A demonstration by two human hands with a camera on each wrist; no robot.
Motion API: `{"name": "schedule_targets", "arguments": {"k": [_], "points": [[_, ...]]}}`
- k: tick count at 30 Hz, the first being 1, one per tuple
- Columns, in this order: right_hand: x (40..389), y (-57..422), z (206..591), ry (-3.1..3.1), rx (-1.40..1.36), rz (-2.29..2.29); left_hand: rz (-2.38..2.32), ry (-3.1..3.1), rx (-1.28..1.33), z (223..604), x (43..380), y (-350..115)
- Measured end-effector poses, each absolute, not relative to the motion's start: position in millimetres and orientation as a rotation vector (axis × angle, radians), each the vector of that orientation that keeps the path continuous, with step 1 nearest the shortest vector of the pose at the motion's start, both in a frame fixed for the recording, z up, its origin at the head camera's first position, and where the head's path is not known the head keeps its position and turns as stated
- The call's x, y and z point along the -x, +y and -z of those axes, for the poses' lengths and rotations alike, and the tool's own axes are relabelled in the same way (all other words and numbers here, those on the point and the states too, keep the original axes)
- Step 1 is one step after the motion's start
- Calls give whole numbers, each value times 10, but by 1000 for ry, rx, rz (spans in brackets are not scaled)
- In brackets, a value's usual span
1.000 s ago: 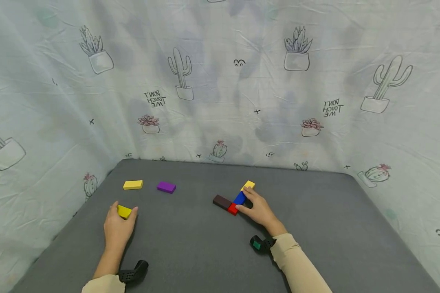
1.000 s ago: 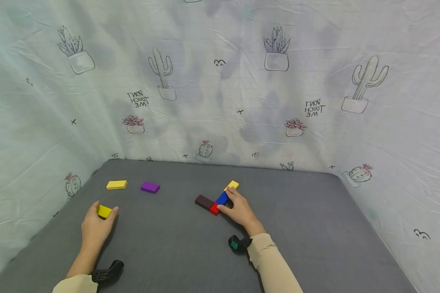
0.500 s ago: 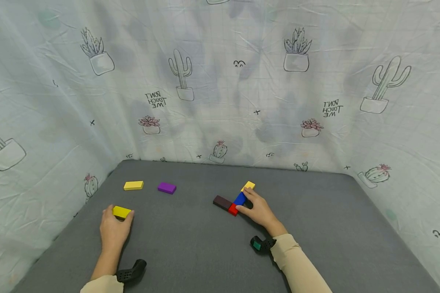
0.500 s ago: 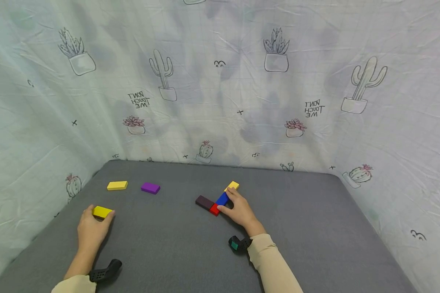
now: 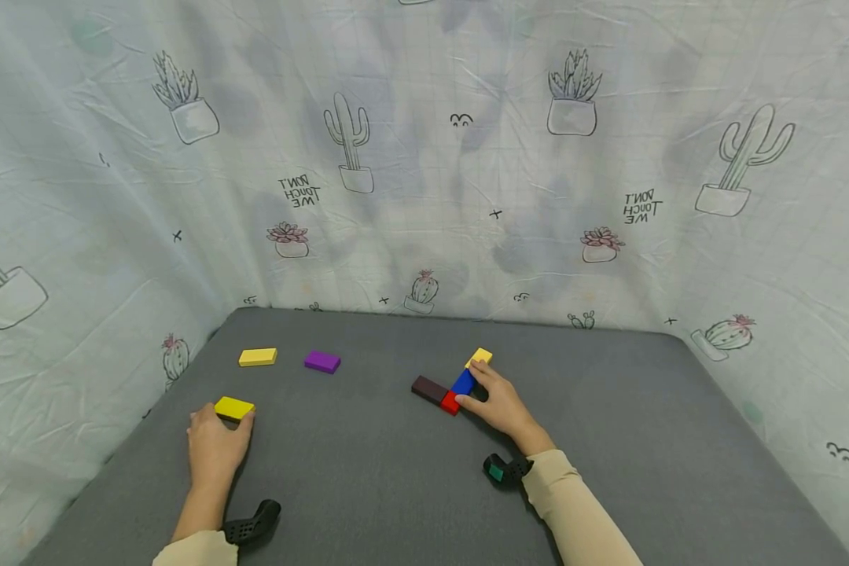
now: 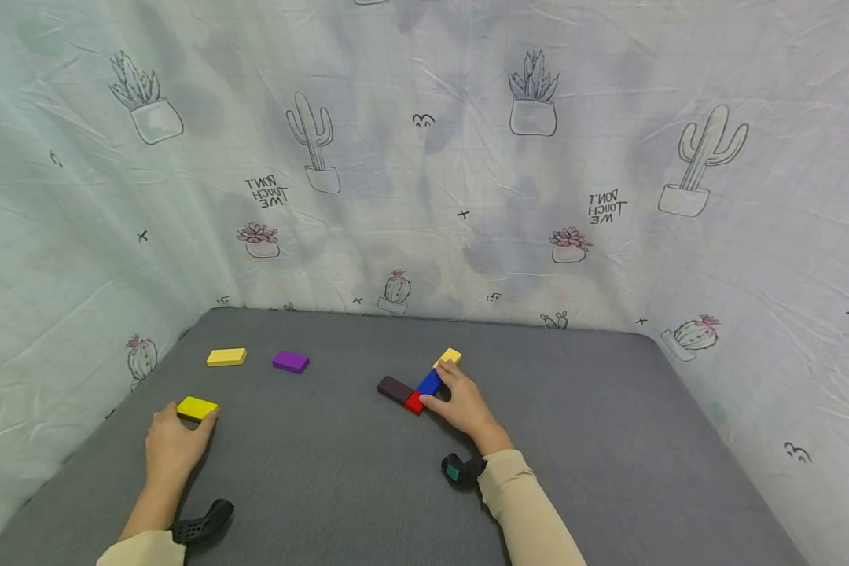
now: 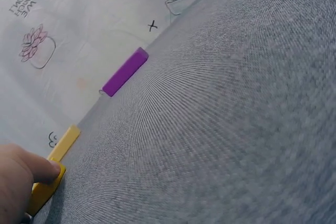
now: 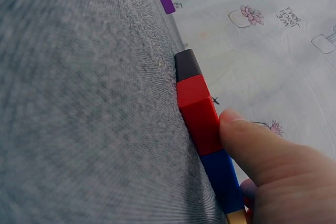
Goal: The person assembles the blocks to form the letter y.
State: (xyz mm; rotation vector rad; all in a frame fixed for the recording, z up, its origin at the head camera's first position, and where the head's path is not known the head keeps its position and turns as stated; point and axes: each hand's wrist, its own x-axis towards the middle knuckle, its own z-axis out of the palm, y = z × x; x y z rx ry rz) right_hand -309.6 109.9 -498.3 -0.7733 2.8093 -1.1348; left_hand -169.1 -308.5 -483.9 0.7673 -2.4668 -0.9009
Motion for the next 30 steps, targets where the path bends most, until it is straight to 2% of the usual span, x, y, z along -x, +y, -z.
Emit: {"name": "schedule_targets", "arguments": {"k": [30], "points": [[3100, 1077, 4996, 2873, 732, 1127, 877, -2450, -716, 4873, 1708, -3078]]}}
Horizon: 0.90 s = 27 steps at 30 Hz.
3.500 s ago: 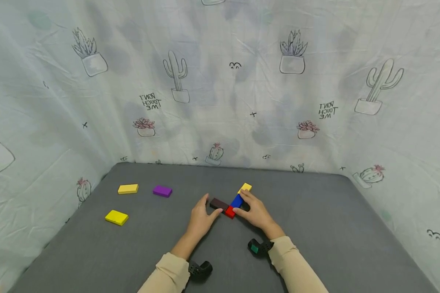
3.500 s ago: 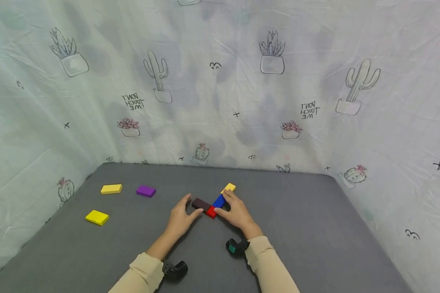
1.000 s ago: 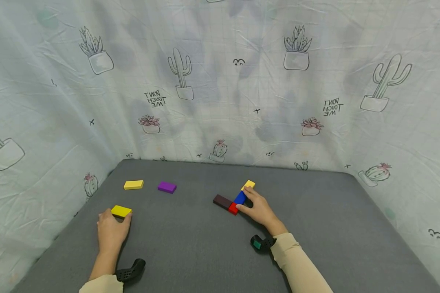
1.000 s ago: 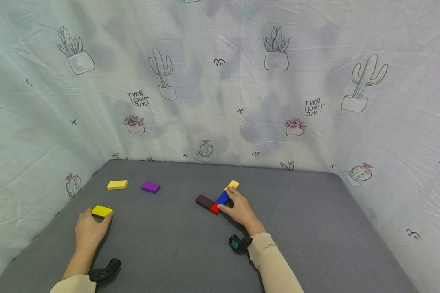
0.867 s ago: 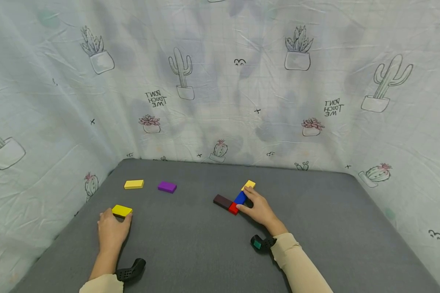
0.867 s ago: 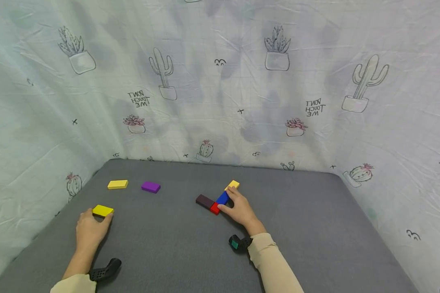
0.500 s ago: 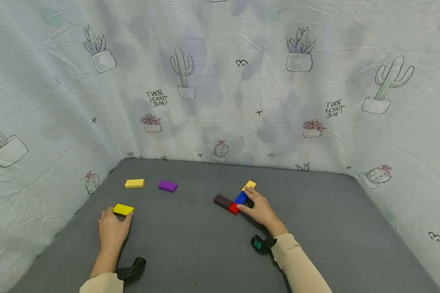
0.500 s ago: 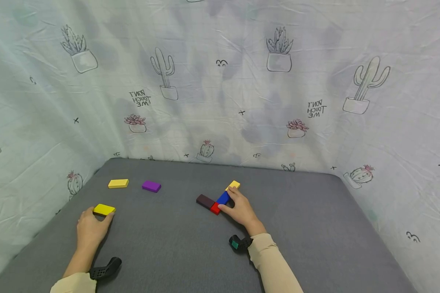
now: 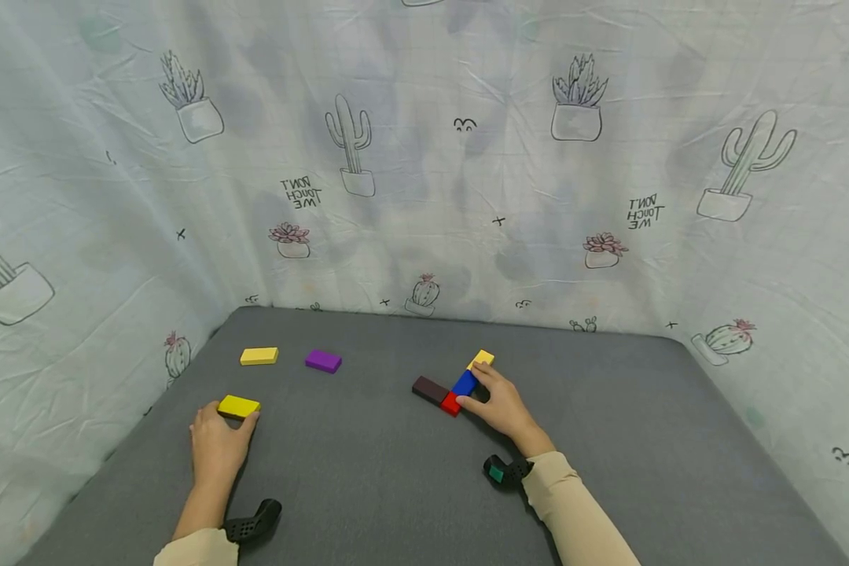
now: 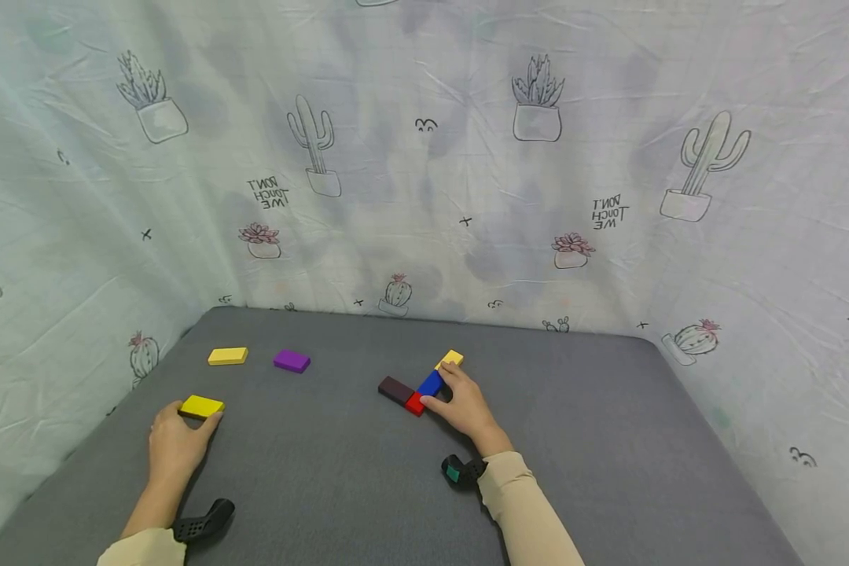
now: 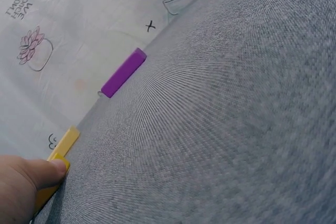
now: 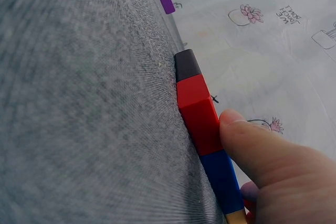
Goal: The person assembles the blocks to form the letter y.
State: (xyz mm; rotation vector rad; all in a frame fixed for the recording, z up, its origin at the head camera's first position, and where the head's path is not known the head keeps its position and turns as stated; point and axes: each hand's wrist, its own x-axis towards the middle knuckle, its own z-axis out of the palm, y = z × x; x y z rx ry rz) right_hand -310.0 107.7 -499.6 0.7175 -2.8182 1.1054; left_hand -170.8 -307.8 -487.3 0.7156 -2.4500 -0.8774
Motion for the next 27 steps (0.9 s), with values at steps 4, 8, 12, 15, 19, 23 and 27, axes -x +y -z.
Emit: {"name": "schedule_targets", "arguments": {"k": [4, 8, 12, 15, 19, 23, 27], "points": [[3097, 1080, 5000, -2817, -718, -1115, 877, -2424, -695, 4882, 1706, -3070], [3098, 1083, 5002, -2816, -720, -1119, 873, -2388, -710, 4885, 1704, -3049], [3098, 1088, 5003, -2813, -725, -1128, 890, -2362, -752, 4877, 1707, -3022], [3092, 1089, 5007, -2807, -731, -1130, 914, -2355, -777, 4870, 1710, -3015], [3083, 1088, 5014, -2801, -738, -1129, 947, -2355, -799, 4869, 1709, -3014], [3071, 1085, 5017, -2804, -739, -1123, 966, -2359, -777, 4876, 1708, -3012], [3065, 1078, 5019, -2805, -742, -1122, 962, -2369, -722, 4889, 1714, -3006]]}}
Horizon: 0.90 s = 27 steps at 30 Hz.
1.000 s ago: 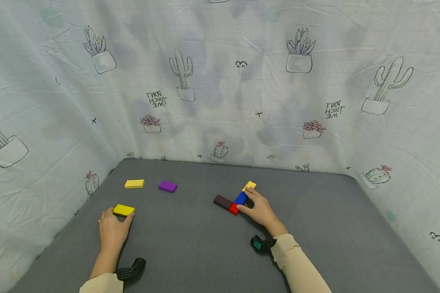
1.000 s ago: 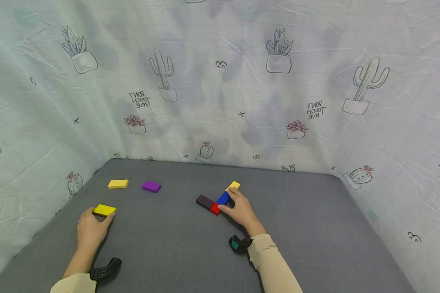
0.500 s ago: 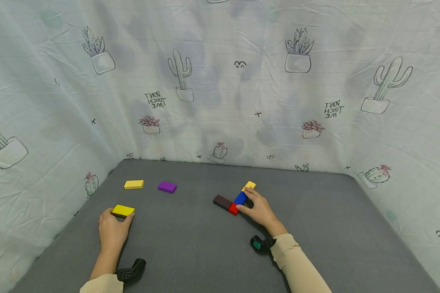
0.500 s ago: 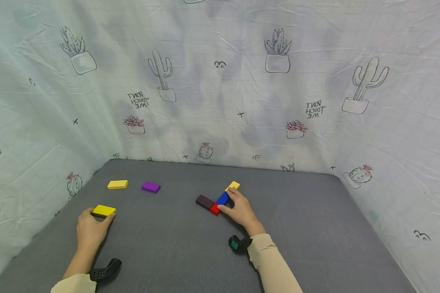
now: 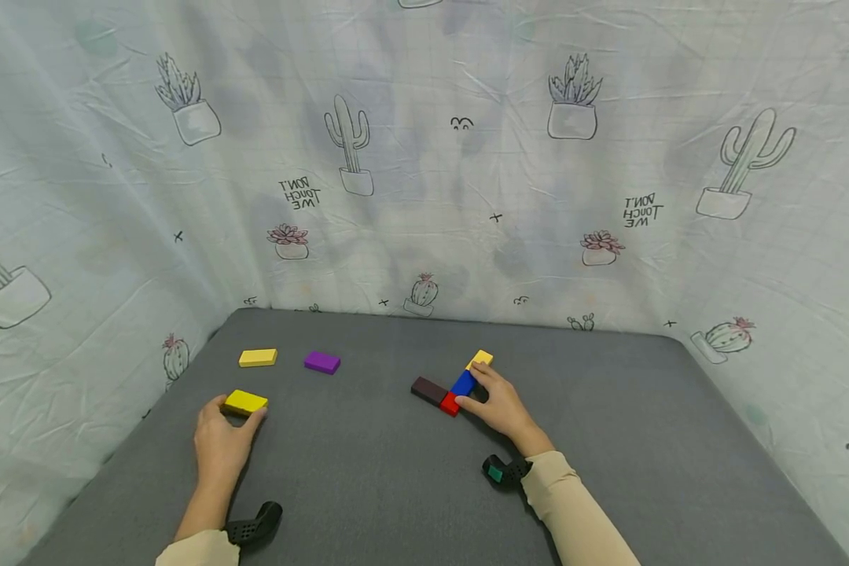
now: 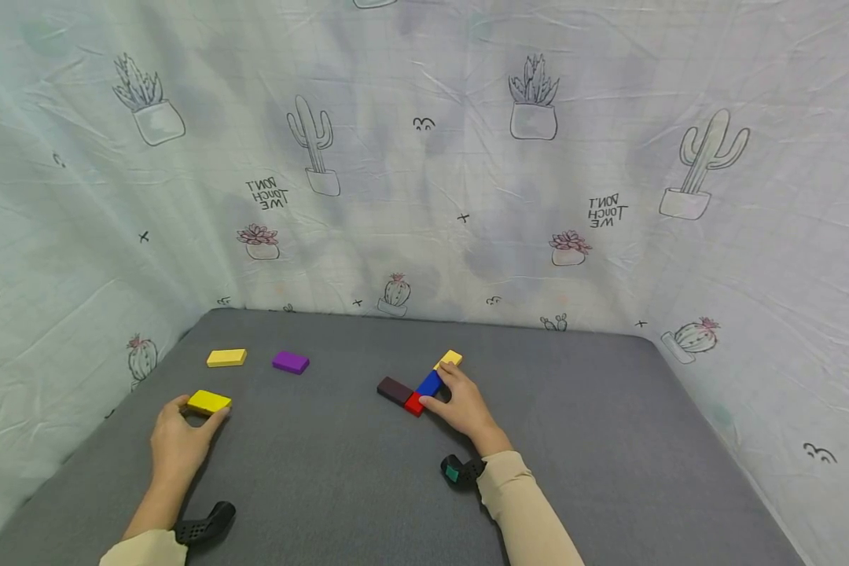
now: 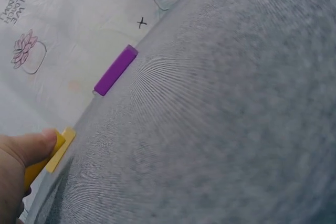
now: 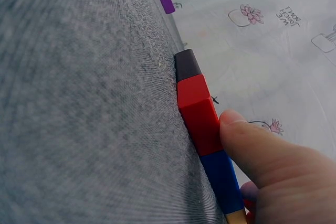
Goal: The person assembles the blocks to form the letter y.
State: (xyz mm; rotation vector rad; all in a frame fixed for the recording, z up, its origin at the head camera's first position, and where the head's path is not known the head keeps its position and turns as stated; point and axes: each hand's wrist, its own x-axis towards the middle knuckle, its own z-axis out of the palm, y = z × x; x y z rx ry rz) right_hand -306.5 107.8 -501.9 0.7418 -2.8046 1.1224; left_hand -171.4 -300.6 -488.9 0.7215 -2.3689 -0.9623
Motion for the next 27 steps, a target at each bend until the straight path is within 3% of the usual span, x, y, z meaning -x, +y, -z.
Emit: {"name": "schedule_targets", "arguments": {"k": [16, 27], "points": [[3041, 1093, 5021, -2822, -745, -1105, 955, -2551, -469, 4914, 1715, -2912], [3036, 1092, 5022, -2799, -756, -1108, 1027, -2539, -455, 4892, 1767, -2815]]}}
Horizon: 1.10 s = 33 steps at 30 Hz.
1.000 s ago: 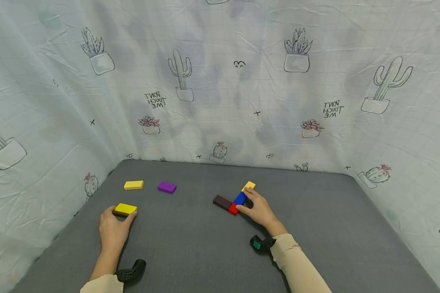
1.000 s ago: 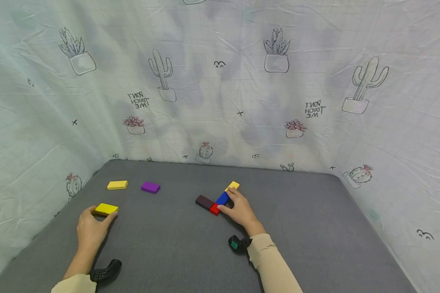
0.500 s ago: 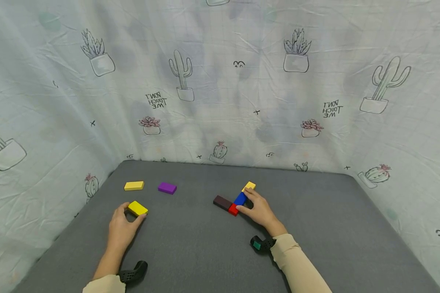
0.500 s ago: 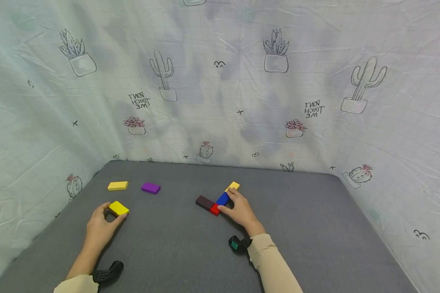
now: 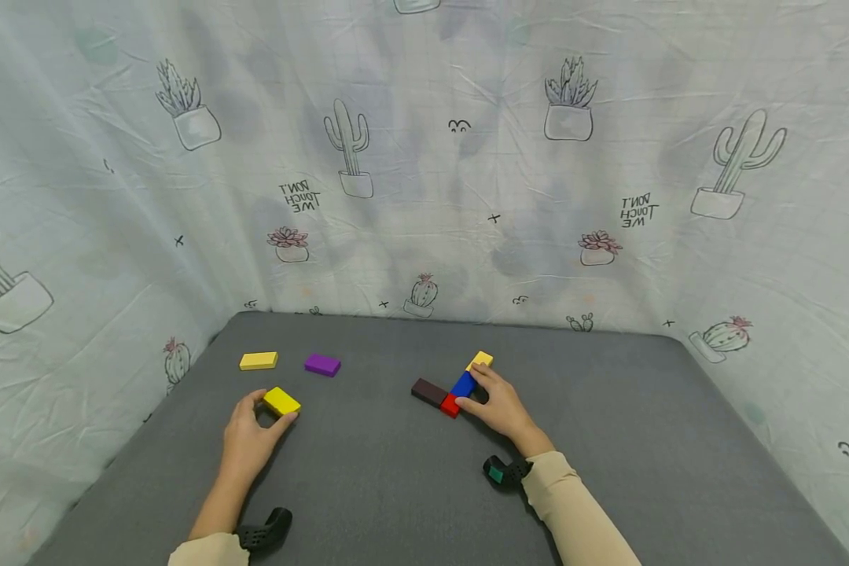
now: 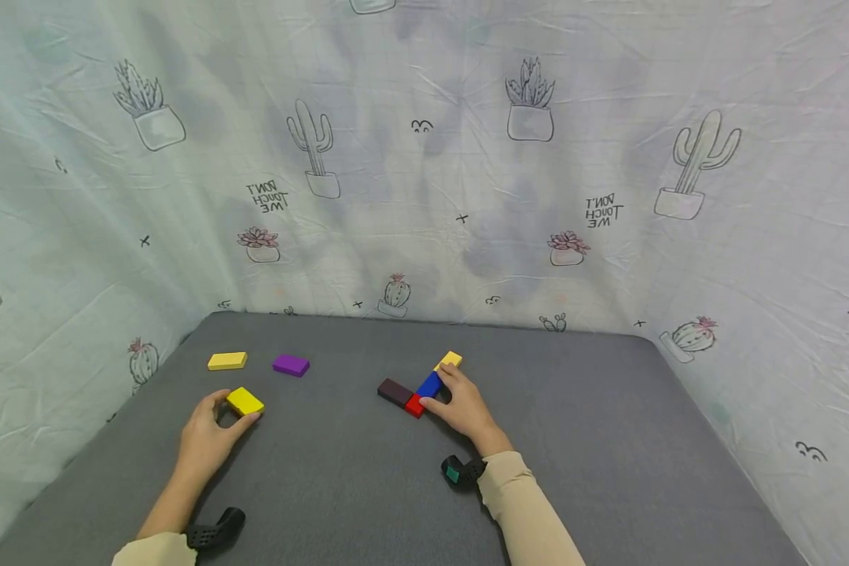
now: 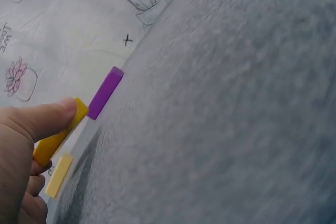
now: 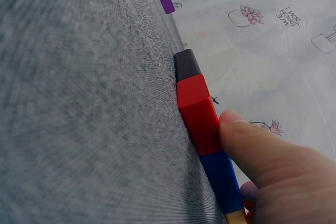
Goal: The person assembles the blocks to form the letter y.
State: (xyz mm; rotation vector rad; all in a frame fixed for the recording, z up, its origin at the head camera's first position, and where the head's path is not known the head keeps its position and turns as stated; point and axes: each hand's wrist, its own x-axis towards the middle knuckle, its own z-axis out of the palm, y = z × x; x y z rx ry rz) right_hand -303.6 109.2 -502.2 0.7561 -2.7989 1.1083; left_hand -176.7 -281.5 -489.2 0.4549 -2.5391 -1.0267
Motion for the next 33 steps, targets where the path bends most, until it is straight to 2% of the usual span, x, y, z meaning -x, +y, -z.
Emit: {"name": "schedule_targets", "arguments": {"k": [18, 33], "points": [[3031, 1098, 5016, -2784, -773, -1132, 1141, -2544, -392, 4705, 1892, -2566], [3021, 1071, 5004, -2788, -743, -1106, 1175, -2512, -238, 4775, 2215, -2163]]}}
